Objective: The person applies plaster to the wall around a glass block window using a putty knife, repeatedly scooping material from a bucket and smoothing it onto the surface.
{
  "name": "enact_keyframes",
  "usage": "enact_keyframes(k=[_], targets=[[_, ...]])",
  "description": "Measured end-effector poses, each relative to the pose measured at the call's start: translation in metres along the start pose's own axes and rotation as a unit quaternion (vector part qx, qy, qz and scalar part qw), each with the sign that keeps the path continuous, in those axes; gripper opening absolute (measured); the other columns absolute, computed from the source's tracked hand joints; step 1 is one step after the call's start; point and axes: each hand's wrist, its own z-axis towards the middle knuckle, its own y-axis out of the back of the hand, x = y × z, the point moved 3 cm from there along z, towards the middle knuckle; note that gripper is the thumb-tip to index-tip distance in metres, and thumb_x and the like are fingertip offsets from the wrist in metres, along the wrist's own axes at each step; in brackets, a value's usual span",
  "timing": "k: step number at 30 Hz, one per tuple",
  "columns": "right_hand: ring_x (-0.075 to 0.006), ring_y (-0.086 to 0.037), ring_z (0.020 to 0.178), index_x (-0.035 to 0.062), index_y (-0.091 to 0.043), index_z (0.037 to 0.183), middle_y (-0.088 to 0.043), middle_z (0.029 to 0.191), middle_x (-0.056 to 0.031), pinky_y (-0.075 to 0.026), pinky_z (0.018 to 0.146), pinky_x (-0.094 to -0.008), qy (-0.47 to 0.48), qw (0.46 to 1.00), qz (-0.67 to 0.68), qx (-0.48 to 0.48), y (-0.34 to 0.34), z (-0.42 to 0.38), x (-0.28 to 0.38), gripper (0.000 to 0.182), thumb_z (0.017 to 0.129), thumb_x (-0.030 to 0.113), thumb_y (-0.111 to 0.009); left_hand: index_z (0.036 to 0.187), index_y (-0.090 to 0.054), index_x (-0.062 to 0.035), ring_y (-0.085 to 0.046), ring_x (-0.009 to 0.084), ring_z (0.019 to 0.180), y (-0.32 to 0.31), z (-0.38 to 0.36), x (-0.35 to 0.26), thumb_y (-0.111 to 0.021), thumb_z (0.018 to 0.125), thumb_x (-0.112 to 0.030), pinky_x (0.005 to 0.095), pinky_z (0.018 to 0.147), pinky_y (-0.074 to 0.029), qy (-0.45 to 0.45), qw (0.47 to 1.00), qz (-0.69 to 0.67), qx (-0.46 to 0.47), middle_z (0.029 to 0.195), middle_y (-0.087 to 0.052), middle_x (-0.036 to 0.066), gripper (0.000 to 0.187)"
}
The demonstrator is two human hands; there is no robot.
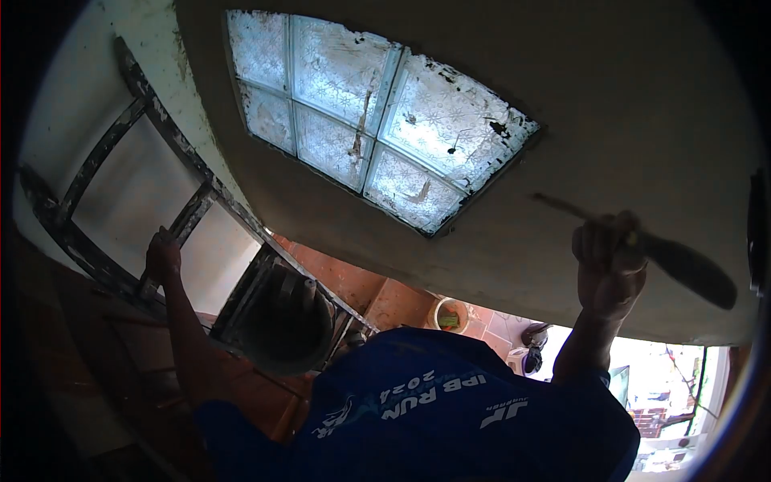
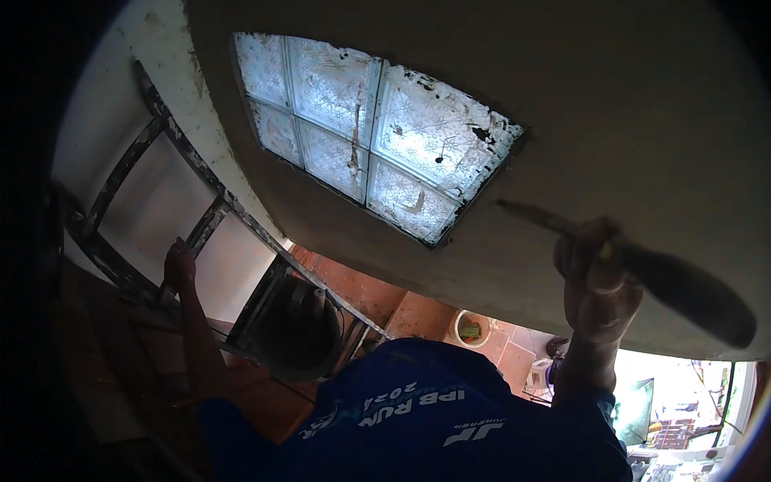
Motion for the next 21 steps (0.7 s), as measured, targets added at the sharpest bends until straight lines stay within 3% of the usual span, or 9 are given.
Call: enact_keyframes(k=[2, 5, 8, 11, 15, 17, 20, 21], targets=[[-0.0074, -0.038, 0.052, -0.0049, -0.059, 0.107, -0.05, 0.071, -0.0023, -0.026, 0.049, -0.0251, 0.024, 0.999, -0.041, 0.014, 0.001, -0.007, -0.009, 0.05, 0.089, 0.04, -0.07, 0.099, -0.071, -0.0054, -0.065, 0.0439, 0.091, -0.002, 0.001, 0.002, -0.035, 0.099, -0.047, 0.0559, 0.079, -0.05, 0.002, 1.0, 0.005, 0.006, 0.097, -0.07, 0.022, 0.055], [-0.008, -0.04, 0.056, -0.0063, -0.063, 0.108, -0.055, 0.083, -0.0071, -0.027, 0.048, -0.0246, -0.03, 0.999, 0.03, 0.032, 0.0, -0.011, -0.022, 0.045, 0.086, 0.032, -0.074, 0.1, -0.071, -0.0067, -0.066, 0.0434, 0.091, 0.009, -0.006, -0.006, -0.034, 0.098, -0.047, 0.0549, 0.079, -0.05, 0.009, 1.0, -0.003, 0.006, 0.098, -0.07, 0.021, 0.054], [-0.0093, -0.043, 0.058, -0.0064, -0.063, 0.103, -0.059, 0.089, -0.0106, -0.03, 0.047, -0.0246, 0.009, 1.0, 0.02, -0.02, 0.007, -0.009, -0.018, 0.036, 0.087, 0.024, -0.073, 0.1, -0.071, -0.0078, -0.066, 0.043, 0.091, 0.005, -0.004, -0.004, -0.035, 0.098, -0.046, 0.0543, 0.079, -0.051, 0.006, 1.0, -0.008, 0.006, 0.098, -0.07, 0.02, 0.053], [-0.0116, -0.049, 0.062, -0.0071, -0.062, 0.105, -0.061, 0.092, -0.012, -0.038, 0.05, -0.0261, 0.007, 0.993, -0.074, -0.091, 0.024, 0.0, 0.002, 0.033, 0.089, 0.021, -0.07, 0.1, -0.071, -0.0074, -0.066, 0.0429, 0.091, 0.009, -0.006, -0.007, -0.035, 0.098, -0.046, 0.0542, 0.079, -0.051, 0.005, 1.0, -0.002, 0.007, 0.098, -0.07, 0.02, 0.053], [-0.0145, -0.054, 0.077, -0.0068, -0.054, 0.117, -0.057, 0.089, -0.0074, -0.045, 0.065, -0.0247, 0.017, 0.979, -0.203, -0.009, 0.024, 0.035, 0.034, 0.035, 0.098, 0.022, -0.058, 0.102, -0.071, -0.0069, -0.066, 0.0426, 0.091, 0.007, -0.003, -0.002, -0.035, 0.098, -0.046, 0.0541, 0.079, -0.051, 0.009, 1.0, 0.008, 0.026, 0.098, -0.07, 0.02, 0.054], [-0.0171, -0.057, 0.081, -0.0078, -0.054, 0.118, -0.058, 0.089, -0.0085, -0.048, 0.071, -0.0263, 0.06, 0.951, -0.302, -0.039, 0.015, 0.054, 0.043, 0.033, 0.098, 0.018, -0.058, 0.103, -0.071, -0.0069, -0.066, 0.0424, 0.092, 0.002, 0.0, -0.002, -0.035, 0.098, -0.047, 0.054, 0.079, -0.051, 0.001, 1.0, 0.0, 0.024, 0.099, -0.07, 0.02, 0.054], [-0.016, -0.065, 0.083, -0.0058, -0.063, 0.105, -0.069, 0.092, -0.0129, -0.052, 0.078, -0.0263, 0.129, 0.943, -0.302, -0.057, 0.016, 0.075, 0.055, 0.016, 0.092, 0.004, -0.063, 0.105, -0.07, -0.0076, -0.066, 0.042, 0.093, -0.005, 0.002, 0.001, -0.035, 0.098, -0.048, 0.0535, 0.08, -0.051, -0.007, 1.0, -0.013, 0.012, 0.1, -0.07, 0.02, 0.054], [-0.0153, -0.066, 0.085, -0.0057, -0.063, 0.105, -0.07, 0.094, -0.0127, -0.052, 0.079, -0.0264, 0.108, 0.917, -0.384, -0.014, 0.011, 0.082, 0.059, 0.016, 0.092, 0.002, -0.063, 0.106, -0.07, -0.008, -0.066, 0.0419, 0.093, -0.003, 0.0, 0.001, -0.035, 0.098, -0.048, 0.0533, 0.081, -0.051, -0.001, 1.0, -0.014, 0.012, 0.1, -0.07, 0.02, 0.054]])
